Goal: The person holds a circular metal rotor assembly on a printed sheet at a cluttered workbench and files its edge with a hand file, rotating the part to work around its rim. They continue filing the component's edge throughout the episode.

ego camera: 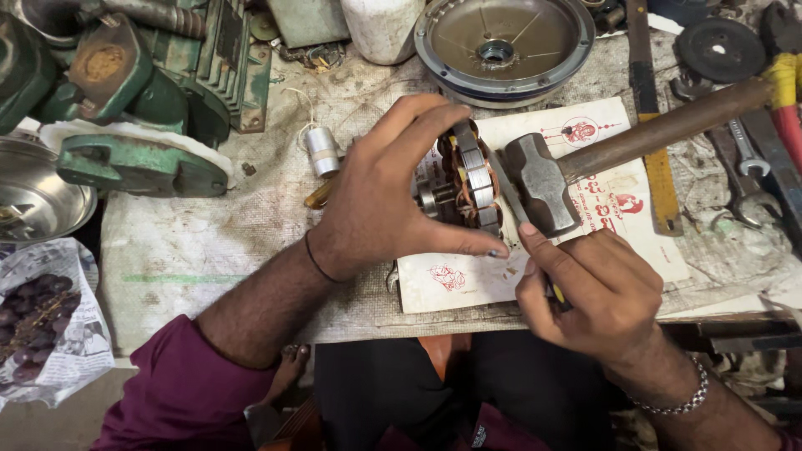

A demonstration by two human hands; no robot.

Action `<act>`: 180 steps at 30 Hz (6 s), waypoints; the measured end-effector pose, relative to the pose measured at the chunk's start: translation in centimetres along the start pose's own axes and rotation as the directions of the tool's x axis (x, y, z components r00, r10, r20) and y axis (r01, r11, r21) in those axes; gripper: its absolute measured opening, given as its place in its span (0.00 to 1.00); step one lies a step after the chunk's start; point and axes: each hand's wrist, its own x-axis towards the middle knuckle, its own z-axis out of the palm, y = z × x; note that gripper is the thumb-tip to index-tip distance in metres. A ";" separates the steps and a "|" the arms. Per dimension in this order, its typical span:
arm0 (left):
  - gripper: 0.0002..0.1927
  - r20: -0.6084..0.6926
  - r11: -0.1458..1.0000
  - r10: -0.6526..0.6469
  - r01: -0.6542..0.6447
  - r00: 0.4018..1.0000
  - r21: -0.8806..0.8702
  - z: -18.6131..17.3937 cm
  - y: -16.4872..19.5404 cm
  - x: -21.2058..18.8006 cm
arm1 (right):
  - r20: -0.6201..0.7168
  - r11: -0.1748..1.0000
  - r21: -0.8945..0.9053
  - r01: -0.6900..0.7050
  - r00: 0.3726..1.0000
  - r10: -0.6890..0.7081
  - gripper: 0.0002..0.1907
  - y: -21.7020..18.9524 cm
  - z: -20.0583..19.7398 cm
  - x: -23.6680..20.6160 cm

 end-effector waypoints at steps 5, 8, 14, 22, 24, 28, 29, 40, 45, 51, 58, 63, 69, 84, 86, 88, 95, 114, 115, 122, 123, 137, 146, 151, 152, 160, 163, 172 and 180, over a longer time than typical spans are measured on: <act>0.63 0.063 0.997 -0.038 0.033 0.997 0.074 -0.7 0.3 -0.4 | 0.002 1.000 0.014 -0.004 1.000 0.004 0.20 -2.0 0.4 1.7; 0.71 0.125 0.993 -0.087 0.077 0.988 0.087 -1.8 1.8 -0.3 | 0.007 0.999 0.039 -0.006 1.000 0.006 0.20 -3.7 -0.7 2.8; 0.72 0.197 0.976 -0.201 0.177 0.960 0.129 -1.8 2.6 0.6 | 0.058 0.996 0.004 -0.088 0.994 0.087 0.18 -4.2 -2.4 2.2; 0.70 0.205 0.963 -0.263 0.245 0.943 0.110 -0.2 2.9 2.2 | 0.060 0.992 0.048 -0.120 0.991 0.117 0.19 -2.3 -3.5 1.1; 0.70 0.175 0.969 -0.237 0.219 0.956 0.117 -0.4 4.1 2.9 | 0.065 0.991 -0.026 -0.133 0.989 0.134 0.18 -2.6 -5.1 0.8; 0.69 0.214 0.968 -0.248 0.233 0.945 0.090 -0.3 5.4 3.5 | 0.094 0.989 0.006 -0.146 0.985 0.145 0.16 -2.7 -7.0 1.0; 0.69 0.199 0.974 -0.220 0.203 0.955 0.099 0.2 5.1 3.7 | 0.074 0.989 -0.011 -0.147 0.986 0.147 0.17 -2.5 -7.1 1.2; 0.66 0.244 0.934 -0.322 0.349 0.915 -0.077 -1.6 8.8 5.5 | 0.121 0.984 -0.057 -0.167 0.977 0.173 0.16 -5.0 -11.7 4.5; 0.67 0.299 0.930 -0.307 0.351 0.903 -0.105 -2.3 10.9 7.0 | 0.183 0.975 -0.074 -0.209 0.958 0.219 0.17 -5.2 -15.0 3.5; 0.67 0.292 0.928 -0.311 0.356 0.904 -0.114 1.2 7.7 5.7 | 0.160 0.983 -0.050 -0.177 0.970 0.183 0.17 -3.1 -11.9 2.3; 0.73 0.304 0.924 -0.327 0.371 0.895 -0.097 0.9 7.8 5.5 | 0.196 0.965 -0.117 -0.235 0.947 0.255 0.14 -4.4 -12.4 3.3; 0.69 0.209 0.964 -0.260 0.266 0.943 0.001 -0.9 9.8 5.9 | 0.216 0.962 -0.103 -0.254 0.938 0.271 0.14 -5.6 -13.7 5.5; 0.63 0.155 0.981 -0.193 0.196 0.969 -0.004 -3.4 11.1 7.0 | 0.252 0.958 -0.123 -0.258 0.926 0.281 0.16 -7.7 -16.7 8.3; 0.61 0.251 0.944 -0.297 0.324 0.921 -0.071 -6.0 10.0 7.9 | 0.163 0.870 -0.308 -0.384 0.880 0.446 0.11 -8.4 -18.9 10.9; 0.62 0.307 0.914 -0.335 0.386 0.891 -0.123 -5.7 9.3 8.3 | 0.166 0.850 -0.316 -0.421 0.858 0.486 0.14 -7.9 -18.8 11.3; 0.60 0.341 0.882 -0.351 0.431 0.872 -0.192 -5.3 8.7 8.5 | 0.173 0.850 -0.341 -0.402 0.862 0.477 0.19 -7.2 -18.3 11.3; 0.51 0.390 0.803 -0.373 0.504 0.842 -0.318 -6.3 8.5 8.6 | 0.175 0.898 -0.340 -0.279 0.919 0.352 0.20 -7.5 -17.6 10.2; 0.54 0.352 0.861 -0.325 0.429 0.877 -0.272 -3.9 6.8 9.1 | 0.385 0.939 -0.271 -0.213 0.870 0.308 0.24 -4.5 -13.7 7.9; 0.53 0.368 0.849 -0.345 0.454 0.864 -0.270 -4.0 7.0 9.2 | 0.388 0.941 -0.272 -0.199 0.873 0.297 0.24 -4.6 -14.0 8.3; 0.54 0.319 0.894 -0.340 0.410 0.885 -0.183 -5.0 8.4 9.6 | 0.302 0.941 -0.281 -0.188 0.914 0.272 0.16 -6.1 -15.3 11.8; 0.54 0.321 0.895 -0.344 0.411 0.882 -0.170 -4.9 8.3 9.6 | 0.282 0.940 -0.282 -0.194 0.919 0.275 0.15 -6.0 -15.0 11.9; 0.60 0.315 0.908 -0.316 0.382 0.895 -0.173 -4.0 6.5 9.0 | 0.262 0.936 -0.288 -0.205 0.923 0.283 0.14 -5.0 -12.9 11.6; 0.69 0.330 0.937 -0.298 0.341 0.896 -0.078 -3.9 6.8 9.0 | 0.292 0.942 -0.275 -0.193 0.916 0.274 0.14 -5.1 -13.2 11.0; 0.64 0.318 0.912 -0.317 0.379 0.894 -0.158 -4.1 6.3 9.4 | 0.301 0.932 -0.321 -0.170 0.914 0.270 0.15 -5.1 -13.1 11.1; 0.62 0.317 0.910 -0.320 0.383 0.893 -0.160 -4.1 6.2 9.3 | 0.294 0.936 -0.304 -0.180 0.916 0.272 0.15 -5.0 -13.1 11.1; 0.59 0.349 0.889 -0.317 0.404 0.882 -0.214 -4.3 6.4 9.6 | 0.332 0.941 -0.303 -0.151 0.909 0.253 0.18 -4.2 -13.2 9.7; 0.54 0.392 0.842 -0.321 0.449 0.862 -0.298 -4.7 6.9 9.8 | 0.367 0.933 -0.334 -0.132 0.894 0.258 0.18 -4.8 -14.2 10.2; 0.52 0.417 0.780 -0.374 0.525 0.828 -0.342 -3.3 5.2 9.9 | 0.336 0.937 -0.328 -0.120 0.912 0.235 0.14 -4.2 -13.3 11.0; 0.53 0.422 0.824 -0.384 0.511 0.821 -0.244 -3.0 5.2 9.3 | 0.331 0.927 -0.321 -0.194 0.894 0.301 0.05 -3.6 -12.0 9.5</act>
